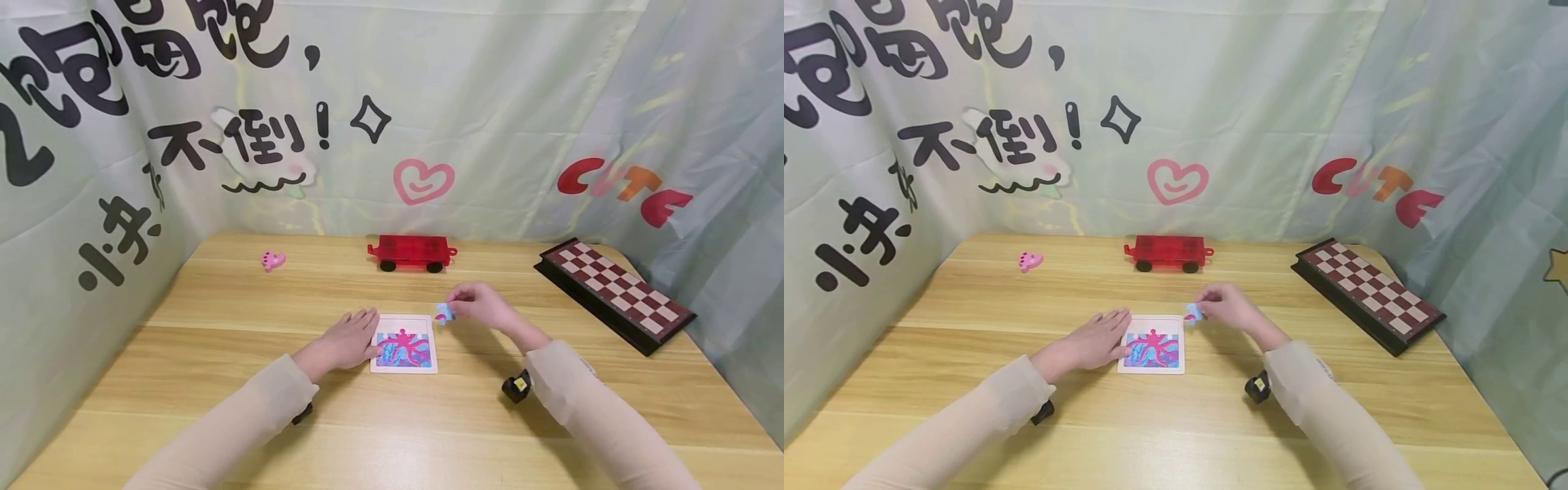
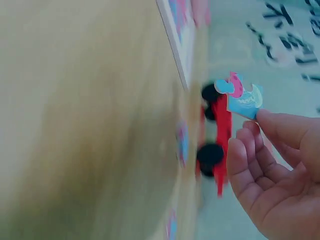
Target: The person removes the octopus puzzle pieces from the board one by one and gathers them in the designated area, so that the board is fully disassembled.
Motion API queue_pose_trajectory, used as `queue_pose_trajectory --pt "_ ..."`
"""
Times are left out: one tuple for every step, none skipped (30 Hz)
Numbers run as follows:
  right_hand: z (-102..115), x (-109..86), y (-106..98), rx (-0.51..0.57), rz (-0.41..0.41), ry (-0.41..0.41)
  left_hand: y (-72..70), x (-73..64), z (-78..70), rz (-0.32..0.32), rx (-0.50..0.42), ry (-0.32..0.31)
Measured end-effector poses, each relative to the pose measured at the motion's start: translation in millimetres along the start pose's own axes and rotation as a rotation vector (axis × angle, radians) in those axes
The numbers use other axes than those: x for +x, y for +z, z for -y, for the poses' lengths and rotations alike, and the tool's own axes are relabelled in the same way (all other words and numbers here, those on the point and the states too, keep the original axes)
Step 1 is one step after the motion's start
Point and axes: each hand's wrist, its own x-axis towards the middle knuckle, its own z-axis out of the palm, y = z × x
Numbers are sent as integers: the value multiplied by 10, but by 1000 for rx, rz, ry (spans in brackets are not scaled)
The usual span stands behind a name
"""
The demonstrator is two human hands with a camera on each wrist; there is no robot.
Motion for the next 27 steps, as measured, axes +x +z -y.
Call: queue_pose_trajectory --pt "-18 -26 -67 3 -10 16 0 0 -1 1 3 -1" --pt "-33 -53 -134 9 -18 38 0 -2 -3 0 1 -2" --pt "-47 -82 -202 9 -30 78 1 -1 -5 1 2 -3" --pt "-74 -110 -270 6 -39 99 2 -2 -6 1 4 -3" --pt "-103 -141 -337 -5 -48 123 2 -2 -7 4 7 -6" --pt "-134 -171 -402 -12 -57 149 3 -3 -8 3 8 -6" --pt "-169 -204 -466 -14 -61 162 3 -2 -10 3 7 -7" --pt "-204 -236 -524 -14 -68 168 6 -1 -10 1 8 -8" --pt "-242 -268 -581 -26 -80 175 8 3 -10 3 11 -10" --pt "-276 -301 -632 -35 -92 182 10 4 -11 1 12 -10" --pt "-310 -333 -679 -47 -103 193 13 9 -11 0 13 -11" --pt "-335 -367 -723 -50 -111 205 16 12 -11 -1 12 -10" --pt "-365 -394 -762 -56 -117 218 18 14 -10 0 16 -11" --pt "-389 -419 -794 -63 -126 236 22 16 -6 -3 15 -9" --pt "-421 -442 -826 -74 -132 257 24 17 -4 -3 14 -9" --pt "-452 -460 -851 -83 -134 273 24 16 -3 -2 14 -10" --pt "-488 -474 -875 -87 -137 291 24 15 -2 1 13 -10" --pt "-529 -485 -898 -88 -141 306 24 14 -1 1 12 -10" --pt "-582 -494 -922 -90 -142 308 23 13 1 -1 10 -9" --pt "-628 -501 -944 -89 -144 313 23 13 2 -3 8 -7" --pt "-685 -504 -965 -90 -145 320 21 13 3 -2 10 -7" --pt "-746 -511 -988 -75 -143 304 21 13 3 -4 9 -6" --pt "-798 -513 -1009 -64 -140 312 21 15 4 -6 10 -4" --pt "-843 -514 -1026 -54 -137 325 24 17 6 -9 9 -2" --pt "-867 -517 -1037 -46 -129 332 24 19 7 -9 11 -2" --pt "-877 -516 -1040 -49 -129 357 27 22 9 -9 13 -1" --pt "-889 -514 -1042 -61 -125 374 30 25 10 -8 16 -2"
